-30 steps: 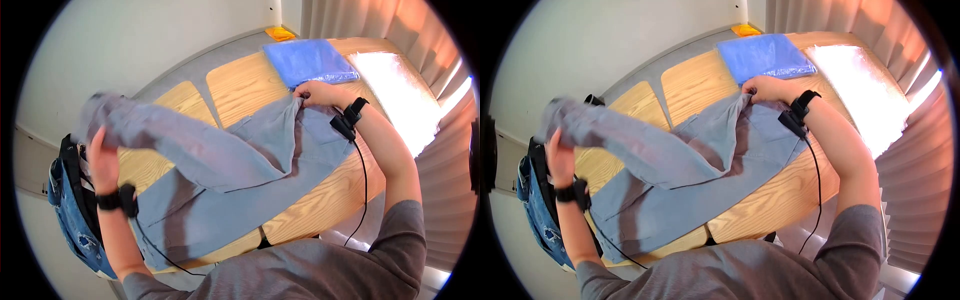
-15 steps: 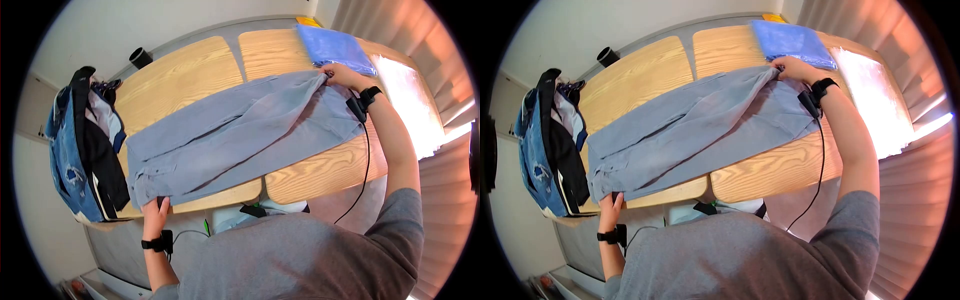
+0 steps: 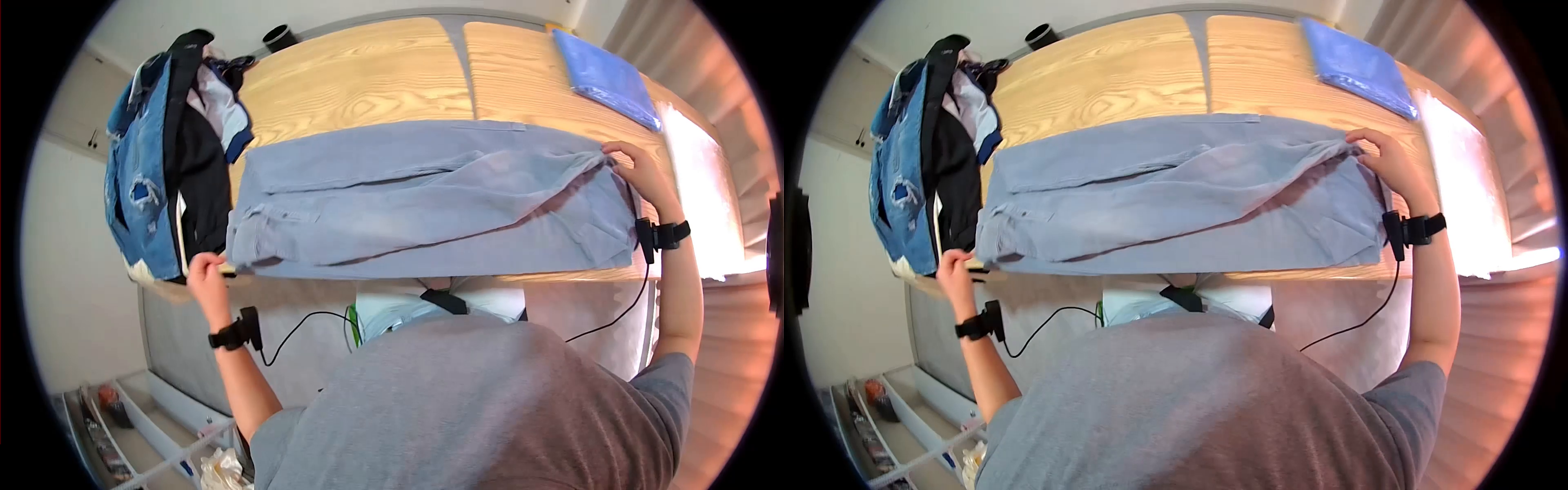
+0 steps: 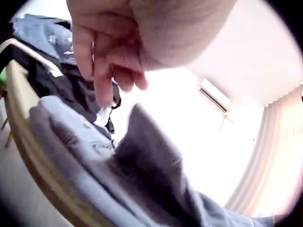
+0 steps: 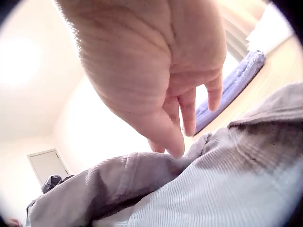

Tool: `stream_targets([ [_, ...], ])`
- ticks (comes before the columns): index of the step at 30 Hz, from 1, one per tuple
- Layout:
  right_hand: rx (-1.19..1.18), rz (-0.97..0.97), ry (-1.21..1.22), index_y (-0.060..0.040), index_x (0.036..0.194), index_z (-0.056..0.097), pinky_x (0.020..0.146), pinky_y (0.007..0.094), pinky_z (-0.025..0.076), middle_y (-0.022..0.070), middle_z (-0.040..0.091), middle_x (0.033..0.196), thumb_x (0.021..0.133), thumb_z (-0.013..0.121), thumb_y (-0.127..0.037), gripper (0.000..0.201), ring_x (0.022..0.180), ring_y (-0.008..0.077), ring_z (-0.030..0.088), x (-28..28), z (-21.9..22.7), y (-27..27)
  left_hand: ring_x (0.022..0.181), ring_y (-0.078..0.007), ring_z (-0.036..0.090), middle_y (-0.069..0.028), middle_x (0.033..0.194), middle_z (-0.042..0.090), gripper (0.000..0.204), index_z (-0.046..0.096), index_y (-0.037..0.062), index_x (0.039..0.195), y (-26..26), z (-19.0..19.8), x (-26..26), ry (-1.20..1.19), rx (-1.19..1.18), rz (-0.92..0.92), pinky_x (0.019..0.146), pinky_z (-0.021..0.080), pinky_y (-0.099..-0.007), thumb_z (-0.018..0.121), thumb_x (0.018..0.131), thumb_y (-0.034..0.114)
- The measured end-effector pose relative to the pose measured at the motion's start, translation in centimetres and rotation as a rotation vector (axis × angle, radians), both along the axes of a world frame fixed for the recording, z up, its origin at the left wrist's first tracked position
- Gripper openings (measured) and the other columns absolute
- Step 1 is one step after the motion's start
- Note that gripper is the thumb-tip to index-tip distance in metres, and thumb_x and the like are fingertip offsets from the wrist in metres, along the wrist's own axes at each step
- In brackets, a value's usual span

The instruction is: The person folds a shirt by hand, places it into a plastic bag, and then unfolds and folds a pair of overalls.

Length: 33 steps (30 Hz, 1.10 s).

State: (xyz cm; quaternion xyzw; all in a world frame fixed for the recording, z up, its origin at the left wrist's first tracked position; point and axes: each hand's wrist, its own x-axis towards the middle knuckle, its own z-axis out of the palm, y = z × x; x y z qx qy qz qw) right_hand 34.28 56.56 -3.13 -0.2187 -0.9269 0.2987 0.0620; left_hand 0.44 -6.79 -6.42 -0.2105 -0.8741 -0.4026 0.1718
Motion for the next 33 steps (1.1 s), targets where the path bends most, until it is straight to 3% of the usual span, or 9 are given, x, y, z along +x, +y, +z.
stream_targets([
  [3,0.148,-0.037,0.013,-0.0018,0.108,0.062,0.095,0.0323,0.042,0.0098,0.064,0.108,0.083,0.063,-0.015,0.028,0.107,0.0212,0.058,0.9,0.7,0.8,0.076,-0.0128,0.050,-0.0058,0.083,0.054,0.013,0.055,-0.0016,0.088,3.0,2.3,0.7,-0.070,-0.028,-0.150,0.072,0.042,-0.0249,0.045,0.081,-0.006],
  [8,-0.023,-0.108,0.070,-0.0062,0.110,0.062,0.085,0.0317,0.047,0.0064,0.064,0.101,0.076,0.068,-0.015,0.035,0.093,0.0174,0.058,0.7,-2.5,4.4,0.122,-0.0303,0.047,-0.0131,0.124,0.056,0.043,0.055,0.0025,0.119,8.8,1.2,1.1,-0.116,-0.394,-0.560,0.104,0.034,-0.0364,0.061,0.077,-0.006],
  [16,0.048,-0.045,-0.021,-0.0101,0.114,0.060,0.082,0.0346,0.049,0.0112,0.060,0.102,0.072,0.067,-0.007,0.044,0.092,0.0242,0.058,-1.0,-2.4,3.2,0.122,-0.0322,0.040,-0.0119,0.125,0.048,0.077,0.050,0.0135,0.130,12.3,1.5,2.5,0.044,-0.708,-0.531,0.102,0.029,-0.0458,0.075,0.058,0.002],
  [17,0.280,0.113,0.117,-0.0087,0.112,0.061,0.083,0.0343,0.048,0.0103,0.061,0.101,0.072,0.066,-0.005,0.039,0.092,0.0239,0.058,-1.3,-2.9,3.5,0.124,-0.0302,0.037,-0.0098,0.126,0.046,0.079,0.048,0.0161,0.131,12.5,1.5,2.7,0.087,-0.729,-0.505,0.104,0.023,-0.0491,0.075,0.058,0.004],
  [19,0.508,0.278,0.259,-0.0073,0.109,0.063,0.083,0.0339,0.048,0.0093,0.062,0.100,0.073,0.064,-0.003,0.036,0.092,0.0235,0.059,-1.8,-3.3,4.2,0.120,-0.0294,0.040,-0.0087,0.121,0.049,0.076,0.050,0.0152,0.128,13.0,1.7,2.8,0.079,-0.745,-0.525,0.102,0.025,-0.0483,0.075,0.058,0.004],
  [21,0.085,0.231,0.200,-0.0039,0.102,0.065,0.086,0.0318,0.047,0.0076,0.065,0.101,0.076,0.061,-0.001,0.026,0.093,0.0208,0.060,-1.4,-3.5,4.4,0.116,-0.0285,0.042,-0.0075,0.116,0.051,0.072,0.052,0.0143,0.125,13.3,2.0,2.8,0.070,-0.769,-0.550,0.100,0.026,-0.0475,0.074,0.057,0.004],
  [26,-0.158,0.064,0.066,-0.0015,0.100,0.066,0.095,0.0298,0.042,0.0081,0.063,0.114,0.083,0.059,-0.004,0.019,0.104,0.0206,0.057,-0.4,-3.7,4.6,0.091,-0.0270,0.049,-0.0040,0.083,0.051,0.033,0.057,0.0095,0.083,13.0,3.7,3.4,0.193,-0.810,-0.519,0.087,0.031,-0.0417,0.071,0.055,0.002],
  [31,-0.206,0.046,0.055,-0.0032,0.098,0.067,0.095,0.0284,0.042,0.0058,0.060,0.121,0.084,0.058,-0.004,0.017,0.106,0.0175,0.055,-0.1,-3.2,4.4,0.104,-0.0292,0.051,-0.0091,0.093,0.056,0.032,0.044,0.0075,0.074,11.5,7.8,6.3,0.426,-0.605,-0.467,0.087,0.033,-0.0416,0.063,0.053,-0.006],
  [33,-0.216,0.063,0.049,-0.0072,0.098,0.068,0.097,0.0292,0.040,0.0067,0.058,0.124,0.083,0.058,-0.006,0.018,0.110,0.0196,0.054,-0.2,-3.6,4.8,0.093,-0.0304,0.052,-0.0100,0.087,0.054,0.032,0.043,0.0073,0.075,9.1,7.4,6.1,0.457,-0.583,-0.470,0.089,0.033,-0.0424,0.060,0.053,-0.007],
])
